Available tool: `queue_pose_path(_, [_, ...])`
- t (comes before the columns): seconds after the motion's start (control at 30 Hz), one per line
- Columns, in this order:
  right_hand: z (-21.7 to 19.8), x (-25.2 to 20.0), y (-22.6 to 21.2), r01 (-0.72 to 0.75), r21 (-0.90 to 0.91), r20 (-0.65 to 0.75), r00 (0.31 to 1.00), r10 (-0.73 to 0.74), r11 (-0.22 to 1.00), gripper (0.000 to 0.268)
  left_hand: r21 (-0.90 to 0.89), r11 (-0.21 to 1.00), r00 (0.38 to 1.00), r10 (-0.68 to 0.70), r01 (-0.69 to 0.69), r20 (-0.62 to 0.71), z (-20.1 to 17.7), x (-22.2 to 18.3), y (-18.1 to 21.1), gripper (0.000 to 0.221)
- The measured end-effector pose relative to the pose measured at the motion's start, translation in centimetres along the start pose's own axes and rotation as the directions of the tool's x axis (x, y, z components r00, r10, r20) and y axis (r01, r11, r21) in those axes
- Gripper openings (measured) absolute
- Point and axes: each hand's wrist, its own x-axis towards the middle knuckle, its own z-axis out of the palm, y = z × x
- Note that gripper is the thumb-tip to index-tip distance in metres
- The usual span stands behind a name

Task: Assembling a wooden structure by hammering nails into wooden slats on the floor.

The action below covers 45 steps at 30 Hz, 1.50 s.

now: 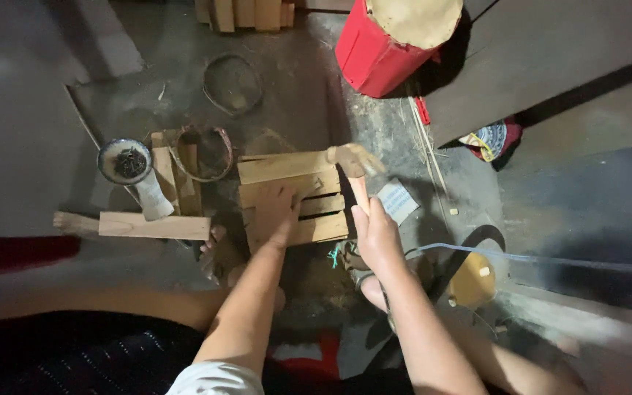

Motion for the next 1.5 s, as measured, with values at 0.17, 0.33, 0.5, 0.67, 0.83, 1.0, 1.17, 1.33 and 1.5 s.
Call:
queue_pose_path(0.17, [1.7, 1.1, 0.3, 0.022, -0.022, 0.100, 0.995, -0.019, 1.000, 0.032, -0.002, 0.998, 0.998, -0.056, 0.056, -0.003, 1.1, 0.4, -0.1, 0.021])
queue_pose_path(0.33, [-0.4, 0.8, -1.9, 0.027, -0.024, 0.200, 0.980, -0.022, 0.999, 0.034, -0.004, 0.997, 0.997, -0.077, 0.077, 0.033, -0.4, -0.3, 0.3, 0.023])
queue_pose_path(0.5, [-0.8, 1.2, -1.9, 0.122, -0.091, 0.034, 0.992, -0.120, 0.988, 0.033, -0.001, 1.000, 0.996, -0.005, 0.004, -0.092, -0.2, 0.0, 0.4, 0.024])
queue_pose_path(0.67, [-1.3, 0.9, -2.3, 0.101, -0.158, 0.137, 0.987, -0.079, 0.982, 0.030, 0.010, 0.998, 0.998, -0.065, 0.065, 0.001, 0.8, 1.4, 0.7, 0.022])
queue_pose_path(0.83, [1.9, 1.0, 0.8, 0.096, 0.048, -0.007, 0.995, -0.095, 0.994, 0.037, -0.030, 0.990, 0.984, -0.132, 0.136, 0.116, -1.0, 0.2, 0.8, 0.019])
queue_pose_path(1.0, [2.8, 0.9, 2.5, -0.008, -0.022, 0.092, 0.996, 0.010, 1.000, 0.037, -0.066, 0.998, 0.995, -0.002, -0.004, -0.095, -1.3, -0.3, 1.2, 0.015])
queue_pose_path(1.17, [3.3, -1.7, 4.7, -0.154, 0.119, -0.018, 0.987, 0.157, 0.981, 0.038, 0.001, 0.998, 0.984, 0.064, -0.065, -0.165, 0.7, -0.1, -0.1, 0.017])
queue_pose_path(1.33, [6.4, -4.3, 7.9, -0.226, 0.039, 0.007, 0.974, 0.226, 0.973, 0.039, 0.045, 0.977, 0.946, -0.214, 0.209, 0.245, -4.7, -0.1, 3.9, 0.015])
queue_pose_path(1.5, [9.5, -4.6, 10.2, -0.151, -0.163, 0.012, 0.988, 0.155, 0.975, 0.039, -0.313, 0.850, 0.895, -0.340, 0.424, 0.290, -2.0, -1.4, 4.1, 0.012])
